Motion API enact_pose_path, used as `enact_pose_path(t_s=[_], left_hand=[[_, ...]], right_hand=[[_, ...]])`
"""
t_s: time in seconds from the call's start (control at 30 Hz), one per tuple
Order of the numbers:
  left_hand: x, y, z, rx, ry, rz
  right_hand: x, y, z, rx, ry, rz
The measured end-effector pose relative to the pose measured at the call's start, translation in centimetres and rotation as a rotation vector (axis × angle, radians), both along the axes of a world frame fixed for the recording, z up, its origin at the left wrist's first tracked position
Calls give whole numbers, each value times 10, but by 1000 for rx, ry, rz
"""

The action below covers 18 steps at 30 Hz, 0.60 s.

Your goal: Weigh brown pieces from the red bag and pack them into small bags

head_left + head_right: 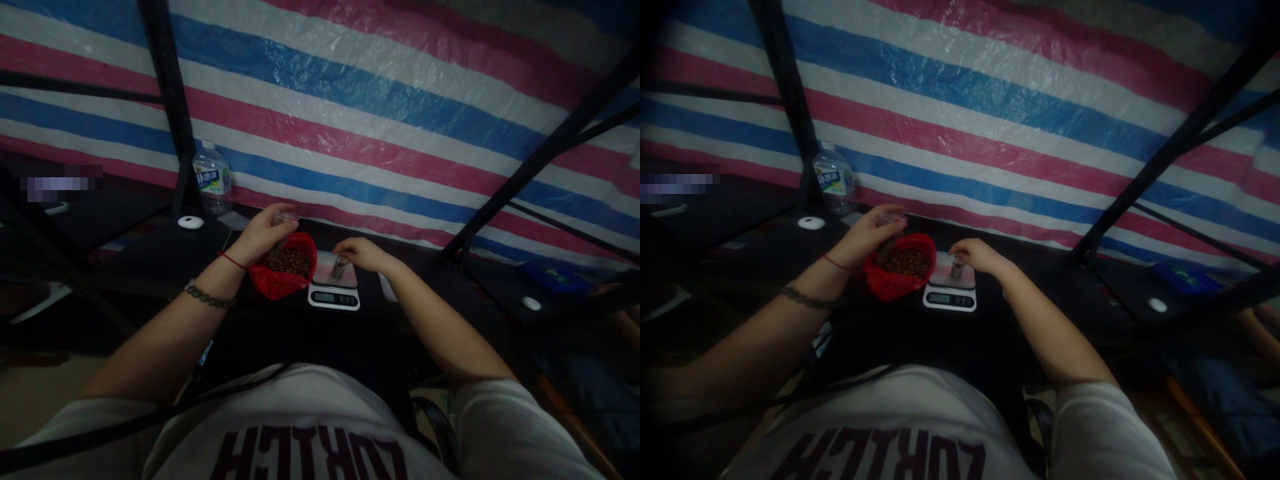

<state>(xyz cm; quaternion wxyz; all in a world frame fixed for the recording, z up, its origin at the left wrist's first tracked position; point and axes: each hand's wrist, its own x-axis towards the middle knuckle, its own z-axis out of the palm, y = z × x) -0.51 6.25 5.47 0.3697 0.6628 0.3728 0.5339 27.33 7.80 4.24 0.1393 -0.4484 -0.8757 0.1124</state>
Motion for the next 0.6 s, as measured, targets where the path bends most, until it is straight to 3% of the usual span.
enact_pose_path(t_s=[0.13, 0.33, 0.47, 0.6], left_hand=[[5, 1, -4, 36, 65, -17], [8, 4, -11, 51, 135, -65], [8, 5, -14, 50, 158, -55], [9, 5, -13, 49, 163, -42]], right_hand=[[10, -2, -4, 42, 38, -15], [8, -6, -23, -65, -60, -82], [13, -3, -22, 27, 104, -156], [29, 1, -14, 11, 252, -205]])
